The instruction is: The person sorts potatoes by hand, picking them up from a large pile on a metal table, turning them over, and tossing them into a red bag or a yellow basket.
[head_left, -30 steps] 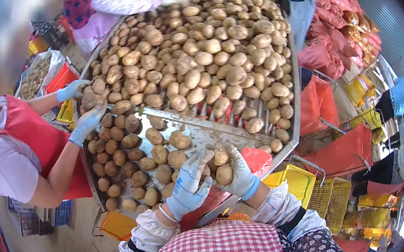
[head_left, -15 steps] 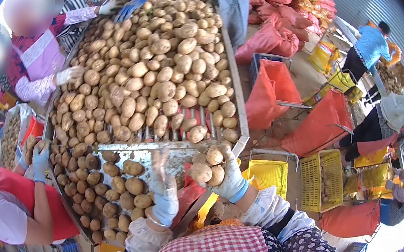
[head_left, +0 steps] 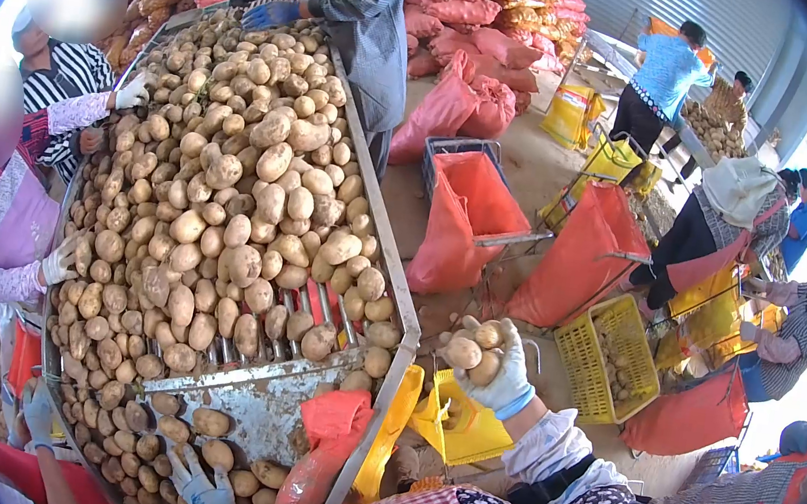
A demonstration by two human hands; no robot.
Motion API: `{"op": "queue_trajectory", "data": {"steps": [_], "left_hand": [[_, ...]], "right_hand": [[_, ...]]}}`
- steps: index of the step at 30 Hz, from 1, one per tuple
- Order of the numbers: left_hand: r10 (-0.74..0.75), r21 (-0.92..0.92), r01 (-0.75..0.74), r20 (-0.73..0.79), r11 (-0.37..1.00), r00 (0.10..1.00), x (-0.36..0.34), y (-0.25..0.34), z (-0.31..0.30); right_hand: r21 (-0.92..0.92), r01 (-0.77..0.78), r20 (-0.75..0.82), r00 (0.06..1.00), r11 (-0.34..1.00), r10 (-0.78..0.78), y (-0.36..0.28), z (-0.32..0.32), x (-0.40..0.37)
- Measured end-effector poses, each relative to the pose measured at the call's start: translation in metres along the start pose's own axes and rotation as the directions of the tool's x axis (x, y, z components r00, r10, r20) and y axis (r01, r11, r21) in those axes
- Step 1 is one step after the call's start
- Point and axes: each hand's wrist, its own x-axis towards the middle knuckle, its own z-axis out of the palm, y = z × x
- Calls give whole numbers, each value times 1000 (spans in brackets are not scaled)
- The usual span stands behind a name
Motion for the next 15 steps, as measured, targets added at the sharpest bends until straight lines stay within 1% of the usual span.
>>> {"op": "queue_trajectory", "data": {"steps": [1, 2, 3, 4, 5, 6, 7, 8, 10, 11, 12, 13, 14, 15], "left_hand": [[112, 82, -102, -126, 991, 986, 1, -3, 0], [229, 176, -191, -236, 966, 944, 2, -5, 0], [163, 138, -148, -102, 979, 981, 2, -13, 6], [157, 134, -142, -105, 981, 982, 2, -14, 8], [169, 144, -153, -105, 978, 980, 2, -14, 7], [181, 156, -164, -105, 974, 978, 2, -13, 6], [142, 132, -130, -78, 983, 987, 3, -10, 4], [134, 130, -123, -80, 984, 988, 4, -8, 3], [124, 227, -113, -36, 967, 992, 3, -9, 2], [57, 196, -54, -7, 979, 998, 4, -6, 2], [48, 197, -46, -6, 979, 999, 4, -5, 5], [77, 80, -73, -51, 994, 996, 5, -7, 12], [85, -32, -88, -98, 996, 992, 3, -7, 12], [117, -86, -125, -93, 988, 989, 1, -8, 14]], "right_hand": [[27, 36, -54, 998, 999, -35, -9, -10, 10], [22, 33, -52, 998, 999, -32, -19, -14, 19], [8, 79, -83, 993, 997, -79, -32, -16, 30], [-8, 125, -112, 986, 992, -125, -48, -18, 44], [31, 174, 19, 984, 984, -175, -71, -32, 72], [78, 215, 148, 963, 974, -224, -92, -37, 100], [31, 310, 117, 943, 950, -311, -111, -20, 117], [-20, 400, 91, 913, 916, -397, -130, 0, 135], [-104, 480, -68, 871, 871, -487, -167, 29, 169], [-169, 470, -231, 835, 866, -499, -176, 40, 180], [-232, 449, -386, 772, 863, -506, -181, 48, 189], [-200, 430, -463, 751, 881, -471, -183, 40, 201], [-507, 440, -291, 722, 741, -628, -170, 22, 201], [-746, 429, -61, 718, 510, -693, -152, 7, 205]]}}
